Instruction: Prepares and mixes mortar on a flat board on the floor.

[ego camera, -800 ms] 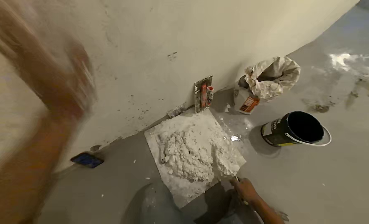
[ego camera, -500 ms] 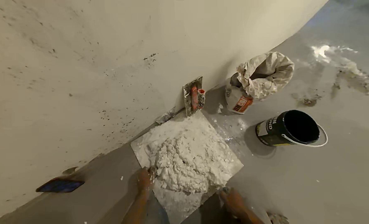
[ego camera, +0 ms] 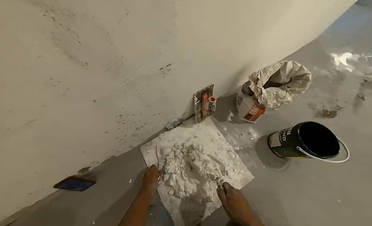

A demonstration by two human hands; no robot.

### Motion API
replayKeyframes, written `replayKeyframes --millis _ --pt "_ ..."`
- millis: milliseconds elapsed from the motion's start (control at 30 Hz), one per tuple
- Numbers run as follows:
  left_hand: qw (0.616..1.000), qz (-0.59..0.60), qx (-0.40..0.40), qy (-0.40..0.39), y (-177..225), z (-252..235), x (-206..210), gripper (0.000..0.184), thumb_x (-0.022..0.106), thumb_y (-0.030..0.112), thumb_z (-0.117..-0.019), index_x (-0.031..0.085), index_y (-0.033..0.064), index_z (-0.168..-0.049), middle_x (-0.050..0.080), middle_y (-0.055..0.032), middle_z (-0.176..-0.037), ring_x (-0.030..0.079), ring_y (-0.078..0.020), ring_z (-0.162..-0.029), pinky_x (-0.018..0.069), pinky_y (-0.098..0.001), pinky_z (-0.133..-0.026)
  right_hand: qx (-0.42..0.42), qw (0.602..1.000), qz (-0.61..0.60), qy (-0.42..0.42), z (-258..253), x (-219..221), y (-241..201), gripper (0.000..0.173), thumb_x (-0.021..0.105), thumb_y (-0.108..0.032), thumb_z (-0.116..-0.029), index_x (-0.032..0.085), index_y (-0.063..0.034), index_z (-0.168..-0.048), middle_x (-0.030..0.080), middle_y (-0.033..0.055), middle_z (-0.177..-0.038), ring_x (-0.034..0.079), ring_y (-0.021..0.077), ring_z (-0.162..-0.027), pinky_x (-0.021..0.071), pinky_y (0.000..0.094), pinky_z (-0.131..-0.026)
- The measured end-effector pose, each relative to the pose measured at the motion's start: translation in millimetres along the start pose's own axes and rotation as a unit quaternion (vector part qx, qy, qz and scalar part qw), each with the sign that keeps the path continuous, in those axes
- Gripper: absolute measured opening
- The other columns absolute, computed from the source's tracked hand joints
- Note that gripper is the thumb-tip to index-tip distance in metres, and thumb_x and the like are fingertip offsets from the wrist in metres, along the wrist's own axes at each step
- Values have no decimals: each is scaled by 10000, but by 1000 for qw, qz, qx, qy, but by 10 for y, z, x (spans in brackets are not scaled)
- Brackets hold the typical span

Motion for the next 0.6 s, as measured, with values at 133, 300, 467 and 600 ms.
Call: replayKeyframes --millis 133,300,467,600 --pt "999 -35 16 -11 -40 49 56 616 618 407 -996 513 -34 -1413 570 -251 -1401 552 -400 -1313 450 -560 -1090 56 991 125 -2 142 287 -169 446 482 -347 -1048 537 -71 -1394 714 191 -1166 711 377 -1072 563 583 -906" --pt "998 56 26 21 -461 275 -143 630 574 434 -1013 509 -28 -1435 562 -253 -1419 509 -387 -1364 383 -537 -1156 -48 989 132 37 136 -47 -180 437 508 -396 -1033 603 -67 -1305 728 173 -998 726 364 -923 574 585 -815" --pt "981 184 54 26 -1112 635 -188 493 687 304 -977 600 -12 -1346 641 -249 -1285 627 -369 -1197 481 -528 -1060 -177 977 113 -23 -872 -771 -466 413 512 -392 -1049 646 -18 -1164 673 169 -915 679 320 -847 556 549 -817" --pt "973 223 41 -41 -1289 722 -62 415 627 383 -1015 694 37 -1233 727 -161 -1078 704 -267 -957 560 -473 -911 -122 976 157 -93 -1600 -1096 -629 458 572 -477 -1041 689 -34 -1051 681 111 -822 653 216 -666 570 426 -662"
Point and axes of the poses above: each hand's wrist, its own z-axis away from the middle knuckle, its own x-axis out of the palm, y = z × x, the point moved 7 cm from there along -z, towards the middle knuckle
